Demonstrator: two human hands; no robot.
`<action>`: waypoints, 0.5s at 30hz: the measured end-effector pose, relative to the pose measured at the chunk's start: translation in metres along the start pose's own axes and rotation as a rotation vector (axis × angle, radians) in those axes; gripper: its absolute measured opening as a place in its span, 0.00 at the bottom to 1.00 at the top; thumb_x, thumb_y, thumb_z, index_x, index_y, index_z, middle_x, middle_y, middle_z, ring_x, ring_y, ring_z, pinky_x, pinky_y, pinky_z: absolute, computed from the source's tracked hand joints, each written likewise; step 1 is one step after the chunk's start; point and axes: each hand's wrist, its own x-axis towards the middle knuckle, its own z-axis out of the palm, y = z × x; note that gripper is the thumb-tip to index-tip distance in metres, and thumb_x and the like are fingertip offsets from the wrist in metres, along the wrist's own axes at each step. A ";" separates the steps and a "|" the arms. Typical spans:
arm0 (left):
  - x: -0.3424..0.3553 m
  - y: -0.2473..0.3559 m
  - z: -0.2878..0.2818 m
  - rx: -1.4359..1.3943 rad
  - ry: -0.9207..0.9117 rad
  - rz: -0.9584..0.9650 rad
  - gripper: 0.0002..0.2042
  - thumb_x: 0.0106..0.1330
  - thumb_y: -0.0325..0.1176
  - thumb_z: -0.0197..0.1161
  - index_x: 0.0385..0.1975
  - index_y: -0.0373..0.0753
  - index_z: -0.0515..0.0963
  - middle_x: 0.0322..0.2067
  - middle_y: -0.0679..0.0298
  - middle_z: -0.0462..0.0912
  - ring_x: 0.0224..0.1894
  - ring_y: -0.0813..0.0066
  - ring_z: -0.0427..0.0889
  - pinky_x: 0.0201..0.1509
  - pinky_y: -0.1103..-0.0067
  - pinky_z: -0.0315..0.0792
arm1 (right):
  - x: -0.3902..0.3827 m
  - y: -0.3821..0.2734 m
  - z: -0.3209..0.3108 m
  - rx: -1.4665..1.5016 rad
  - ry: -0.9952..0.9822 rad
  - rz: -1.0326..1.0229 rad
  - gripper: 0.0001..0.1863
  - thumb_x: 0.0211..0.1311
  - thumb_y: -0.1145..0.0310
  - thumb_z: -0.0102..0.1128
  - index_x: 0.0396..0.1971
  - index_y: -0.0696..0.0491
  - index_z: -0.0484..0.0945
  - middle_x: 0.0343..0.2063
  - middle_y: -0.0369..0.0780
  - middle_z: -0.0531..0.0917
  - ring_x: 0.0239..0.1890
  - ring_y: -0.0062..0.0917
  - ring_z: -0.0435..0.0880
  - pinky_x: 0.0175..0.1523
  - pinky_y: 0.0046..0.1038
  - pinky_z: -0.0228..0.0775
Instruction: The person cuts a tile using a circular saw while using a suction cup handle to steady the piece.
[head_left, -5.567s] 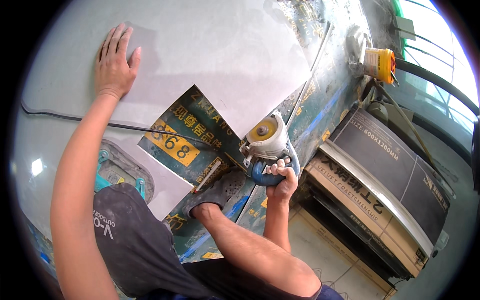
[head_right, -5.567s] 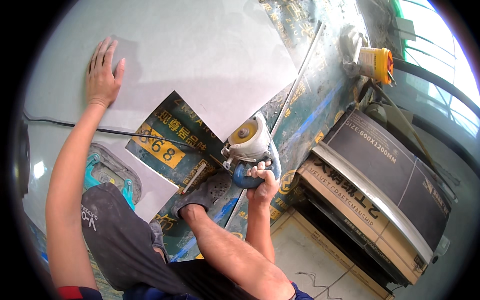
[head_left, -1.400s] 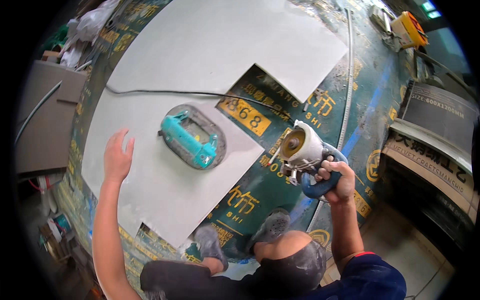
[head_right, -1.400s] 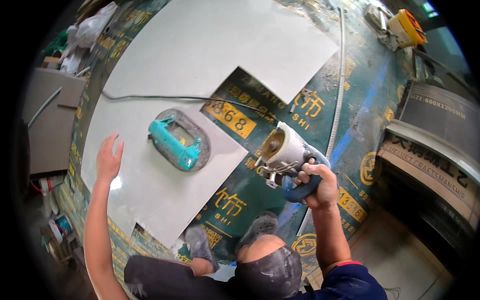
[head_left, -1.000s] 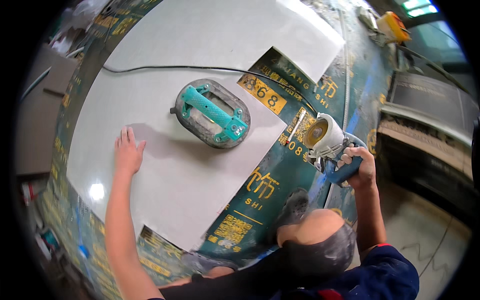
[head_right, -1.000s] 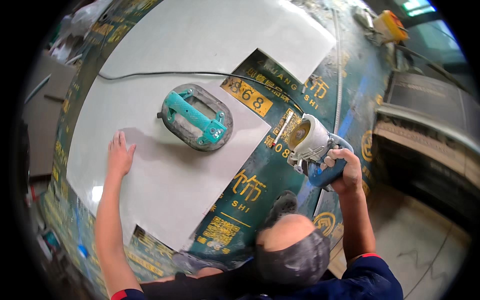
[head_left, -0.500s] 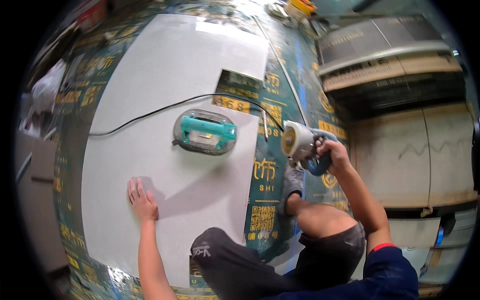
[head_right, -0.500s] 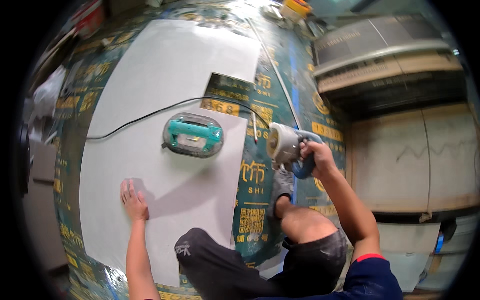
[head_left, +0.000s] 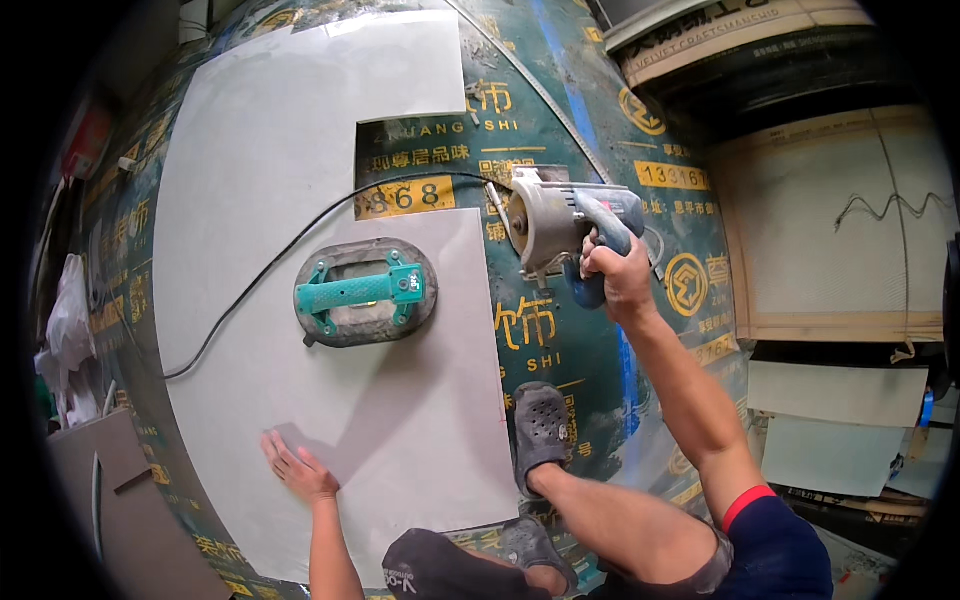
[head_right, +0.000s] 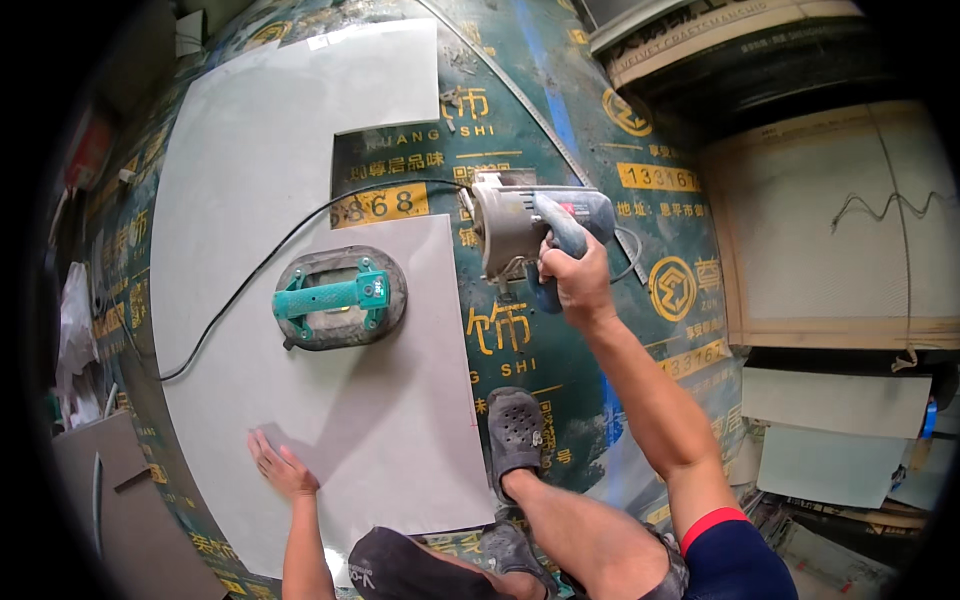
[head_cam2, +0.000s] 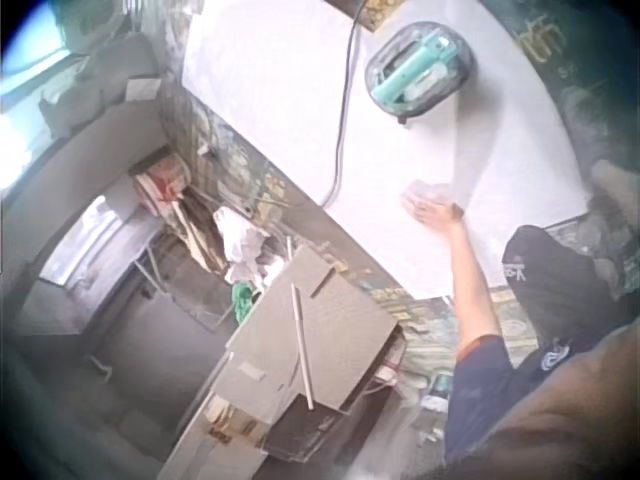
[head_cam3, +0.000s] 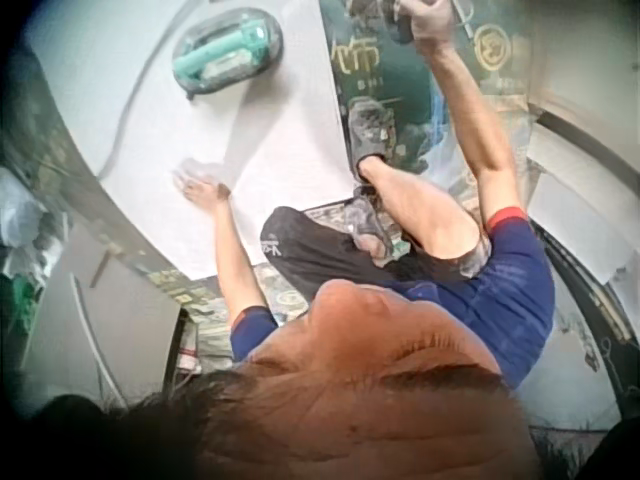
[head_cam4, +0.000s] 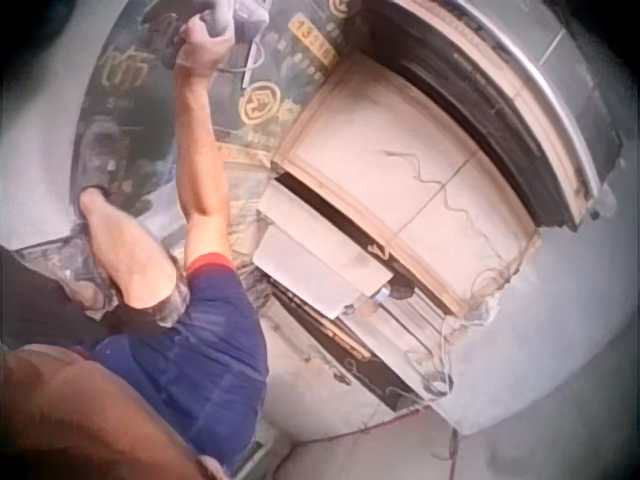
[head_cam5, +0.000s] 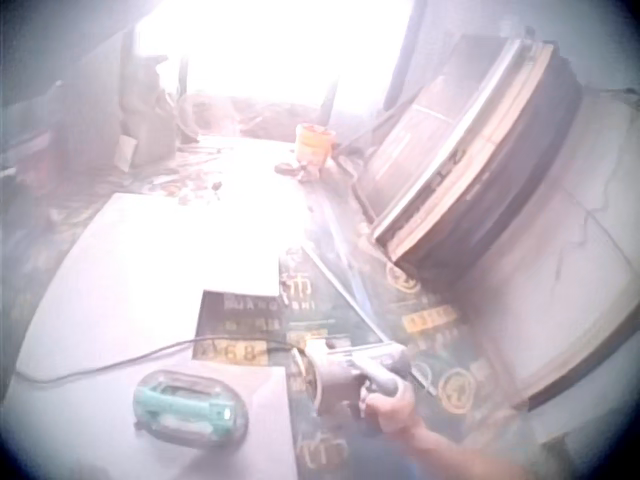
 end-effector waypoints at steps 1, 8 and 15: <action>0.000 0.000 -0.001 0.007 -0.004 0.006 0.28 0.74 0.41 0.44 0.71 0.38 0.60 0.72 0.49 0.59 0.74 0.49 0.58 0.76 0.59 0.52 | 0.002 0.009 0.003 0.034 0.011 -0.006 0.05 0.51 0.75 0.57 0.30 0.56 0.75 0.21 0.33 0.75 0.21 0.15 0.72 0.29 0.20 0.66; 0.002 -0.007 0.005 0.025 -0.004 -0.015 0.28 0.74 0.42 0.45 0.72 0.37 0.59 0.72 0.47 0.59 0.74 0.49 0.57 0.77 0.60 0.51 | 0.016 0.018 0.019 0.092 0.008 -0.028 0.06 0.51 0.75 0.57 0.31 0.57 0.76 0.22 0.34 0.76 0.22 0.16 0.73 0.29 0.19 0.67; 0.006 0.000 0.002 0.014 -0.018 -0.031 0.29 0.74 0.42 0.44 0.72 0.37 0.59 0.71 0.47 0.59 0.74 0.48 0.57 0.76 0.59 0.52 | 0.035 0.026 0.027 0.014 0.005 -0.057 0.07 0.50 0.75 0.57 0.31 0.58 0.75 0.21 0.34 0.75 0.21 0.17 0.73 0.28 0.20 0.67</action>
